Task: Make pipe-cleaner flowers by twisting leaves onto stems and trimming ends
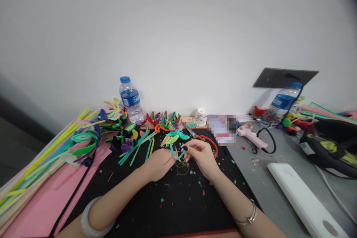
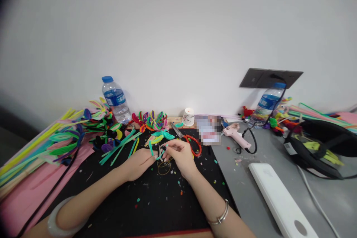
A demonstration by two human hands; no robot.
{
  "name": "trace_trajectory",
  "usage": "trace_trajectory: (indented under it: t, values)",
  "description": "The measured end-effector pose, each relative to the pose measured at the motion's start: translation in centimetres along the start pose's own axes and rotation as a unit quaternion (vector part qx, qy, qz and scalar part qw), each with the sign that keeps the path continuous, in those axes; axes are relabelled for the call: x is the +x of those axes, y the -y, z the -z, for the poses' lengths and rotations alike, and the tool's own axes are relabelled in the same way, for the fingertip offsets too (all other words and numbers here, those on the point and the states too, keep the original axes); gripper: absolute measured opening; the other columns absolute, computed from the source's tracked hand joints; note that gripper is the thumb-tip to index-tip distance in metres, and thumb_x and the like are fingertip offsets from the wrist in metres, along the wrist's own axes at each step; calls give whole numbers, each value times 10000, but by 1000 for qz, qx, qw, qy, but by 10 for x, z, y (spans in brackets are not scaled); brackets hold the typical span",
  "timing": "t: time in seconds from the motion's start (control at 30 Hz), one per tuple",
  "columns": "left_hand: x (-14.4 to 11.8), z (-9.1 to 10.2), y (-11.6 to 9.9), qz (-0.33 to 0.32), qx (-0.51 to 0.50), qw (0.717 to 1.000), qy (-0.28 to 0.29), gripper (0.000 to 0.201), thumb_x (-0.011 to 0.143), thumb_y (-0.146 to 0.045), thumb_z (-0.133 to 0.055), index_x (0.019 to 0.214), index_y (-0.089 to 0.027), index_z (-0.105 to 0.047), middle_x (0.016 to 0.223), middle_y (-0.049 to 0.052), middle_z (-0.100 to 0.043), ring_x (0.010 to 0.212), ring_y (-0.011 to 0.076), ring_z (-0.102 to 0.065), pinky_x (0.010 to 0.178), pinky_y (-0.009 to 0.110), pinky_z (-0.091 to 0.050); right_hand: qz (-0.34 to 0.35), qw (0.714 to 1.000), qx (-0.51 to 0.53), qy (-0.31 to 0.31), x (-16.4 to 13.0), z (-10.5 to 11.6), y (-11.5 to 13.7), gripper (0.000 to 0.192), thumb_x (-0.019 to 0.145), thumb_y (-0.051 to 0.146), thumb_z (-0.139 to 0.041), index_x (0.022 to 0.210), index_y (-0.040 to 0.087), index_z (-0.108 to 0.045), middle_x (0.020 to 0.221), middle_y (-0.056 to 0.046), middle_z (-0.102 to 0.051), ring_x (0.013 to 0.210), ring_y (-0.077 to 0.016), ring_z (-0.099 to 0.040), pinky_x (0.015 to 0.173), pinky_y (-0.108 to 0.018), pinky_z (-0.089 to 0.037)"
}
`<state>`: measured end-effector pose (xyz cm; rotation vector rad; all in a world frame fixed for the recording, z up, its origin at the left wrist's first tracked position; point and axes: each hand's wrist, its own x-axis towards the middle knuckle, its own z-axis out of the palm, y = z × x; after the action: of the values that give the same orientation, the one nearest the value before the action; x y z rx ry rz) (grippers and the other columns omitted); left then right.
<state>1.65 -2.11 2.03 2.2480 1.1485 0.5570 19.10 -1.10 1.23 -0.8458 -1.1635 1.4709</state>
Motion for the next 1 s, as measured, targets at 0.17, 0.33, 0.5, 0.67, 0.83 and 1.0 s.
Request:
trace_trajectory:
  t: [0.17,0.33,0.5,0.67,0.83,1.0]
  values:
    - [-1,-1,0,-20,129,990,49,325,879,-235,-331,689,-177,-588,688,49,-632,664,185,-586,616,265,-371,-28,999,5,24,-2,-4,3,193,648,211,-688,822,168,-618,602,27,-618,470,-119,-602,450,-224,-491]
    - [-1,-5,4,-30,200,976,84,305,854,-226,-362,711,-161,-623,697,77,-664,659,200,-615,609,274,-407,-33,997,-23,59,-3,-6,1,215,672,223,-666,876,160,-640,583,35,-601,453,-116,-599,447,-230,-497]
    - [-3,-7,4,-39,225,969,94,286,840,-207,-375,718,-158,-629,703,86,-672,657,202,-623,634,285,-437,-23,995,-63,68,-4,-7,-2,146,705,269,-646,793,152,-641,531,28,-595,430,-116,-594,430,-221,-491]
    - [-2,-6,4,-34,204,975,82,286,843,-222,-373,724,-167,-627,698,71,-668,670,191,-626,649,272,-447,-18,996,-77,45,-2,-6,-2,160,710,304,-641,765,160,-593,497,40,-579,418,-118,-584,420,-222,-489]
    - [-2,-7,5,-38,228,969,84,293,834,-209,-374,683,-163,-620,680,79,-665,637,204,-625,613,283,-434,-3,994,-92,58,-2,-4,-1,147,730,265,-615,839,167,-608,532,45,-571,427,-110,-581,424,-218,-484]
    - [-2,-8,6,-33,229,968,92,294,839,-210,-377,686,-155,-623,694,84,-668,650,202,-623,632,285,-433,4,991,-109,72,-2,-2,-1,148,748,243,-585,874,169,-612,526,54,-550,419,-105,-572,426,-216,-479]
